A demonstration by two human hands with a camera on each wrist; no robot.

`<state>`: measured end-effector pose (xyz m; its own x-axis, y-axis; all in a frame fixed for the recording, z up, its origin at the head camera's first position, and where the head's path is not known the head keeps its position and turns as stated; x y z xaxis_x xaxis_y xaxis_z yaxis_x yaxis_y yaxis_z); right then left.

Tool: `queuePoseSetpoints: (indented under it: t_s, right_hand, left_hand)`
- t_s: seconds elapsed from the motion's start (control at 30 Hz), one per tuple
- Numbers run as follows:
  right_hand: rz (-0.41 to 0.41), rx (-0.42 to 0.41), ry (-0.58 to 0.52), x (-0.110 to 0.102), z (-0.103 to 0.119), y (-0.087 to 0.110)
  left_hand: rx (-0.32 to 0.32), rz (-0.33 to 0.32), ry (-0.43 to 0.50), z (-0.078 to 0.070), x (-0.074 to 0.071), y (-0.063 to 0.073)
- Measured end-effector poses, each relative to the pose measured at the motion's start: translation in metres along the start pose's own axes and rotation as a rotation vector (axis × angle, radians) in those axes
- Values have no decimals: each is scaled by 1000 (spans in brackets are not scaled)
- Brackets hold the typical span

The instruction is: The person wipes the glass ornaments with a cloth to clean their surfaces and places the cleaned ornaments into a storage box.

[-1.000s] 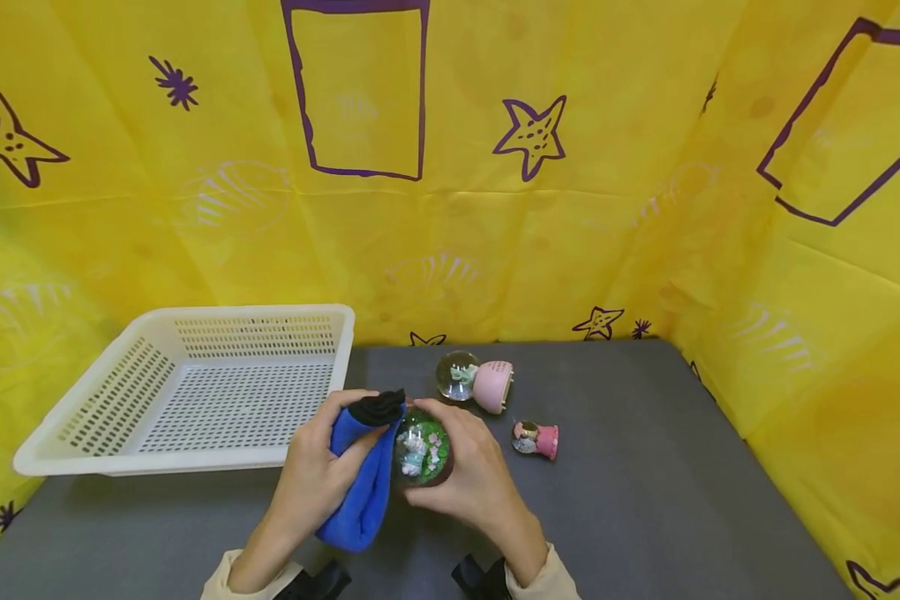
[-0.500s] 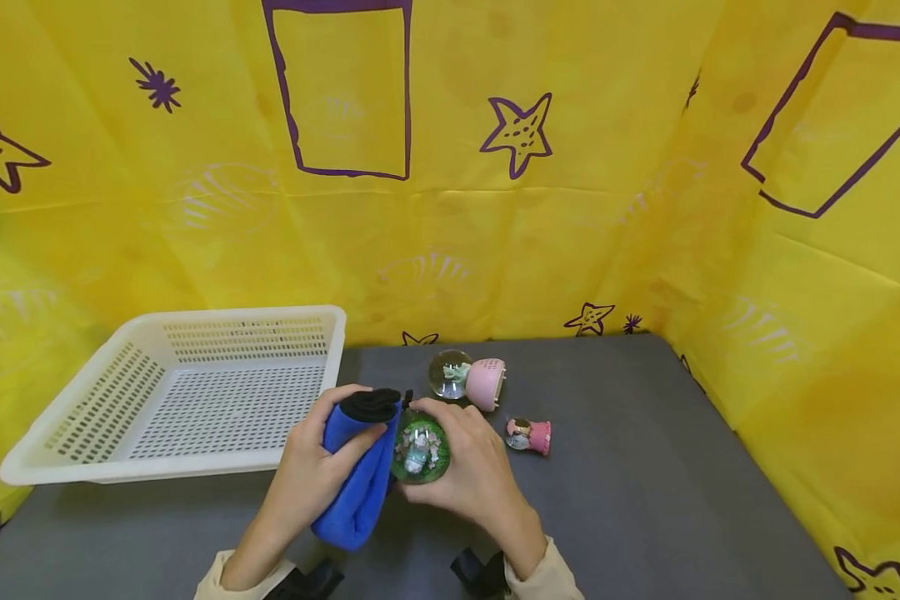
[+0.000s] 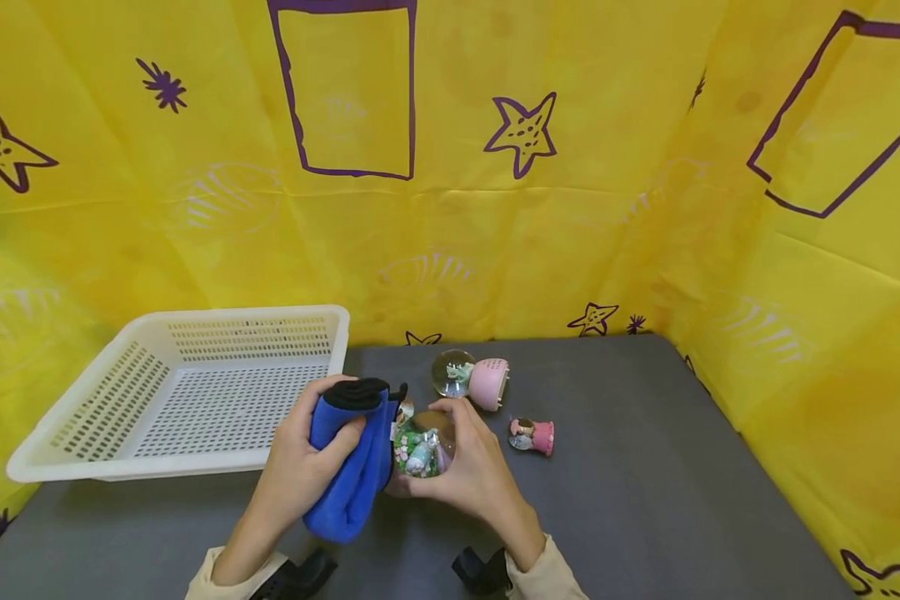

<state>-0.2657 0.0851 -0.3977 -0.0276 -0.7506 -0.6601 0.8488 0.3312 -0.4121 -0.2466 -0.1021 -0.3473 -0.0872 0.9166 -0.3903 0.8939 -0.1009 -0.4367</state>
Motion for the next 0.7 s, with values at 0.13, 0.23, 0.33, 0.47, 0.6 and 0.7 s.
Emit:
queuePoseSetpoints:
  t_s: [0.13,0.23,0.33,0.47,0.6,0.7]
  right_hand:
    - [18,23,-32,5,-5,1]
    - [26,36,-54,8,-9,2]
    - [35,59,-57,10,-14,2]
    - [59,80,-48,13,-19,3]
    - [104,63,-38,13,-18,1]
    - [135,54,-1,11,-15,0]
  left_hand:
    - [-6,-7,16,0,-4,0]
    - [-13,-13,20,1,-6,0]
    - [-25,-21,34,2,-8,-1]
    - [-49,-31,47,3,-11,-2]
    - [-60,-49,37,4,-15,-3]
    - [-69,-57,37,6,-18,-3]
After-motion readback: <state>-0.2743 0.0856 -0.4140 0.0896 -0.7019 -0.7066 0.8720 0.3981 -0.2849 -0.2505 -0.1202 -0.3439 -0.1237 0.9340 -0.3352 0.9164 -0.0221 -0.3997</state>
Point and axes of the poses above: each hand's wrist, its own y-axis away from the middle knuckle, its own x-axis out of the palm, z = x × y, the point moved 9 cm from there along -y, towards the middle knuckle, and after that the axes turned 4 degrees about z, right-handed, at the moved point
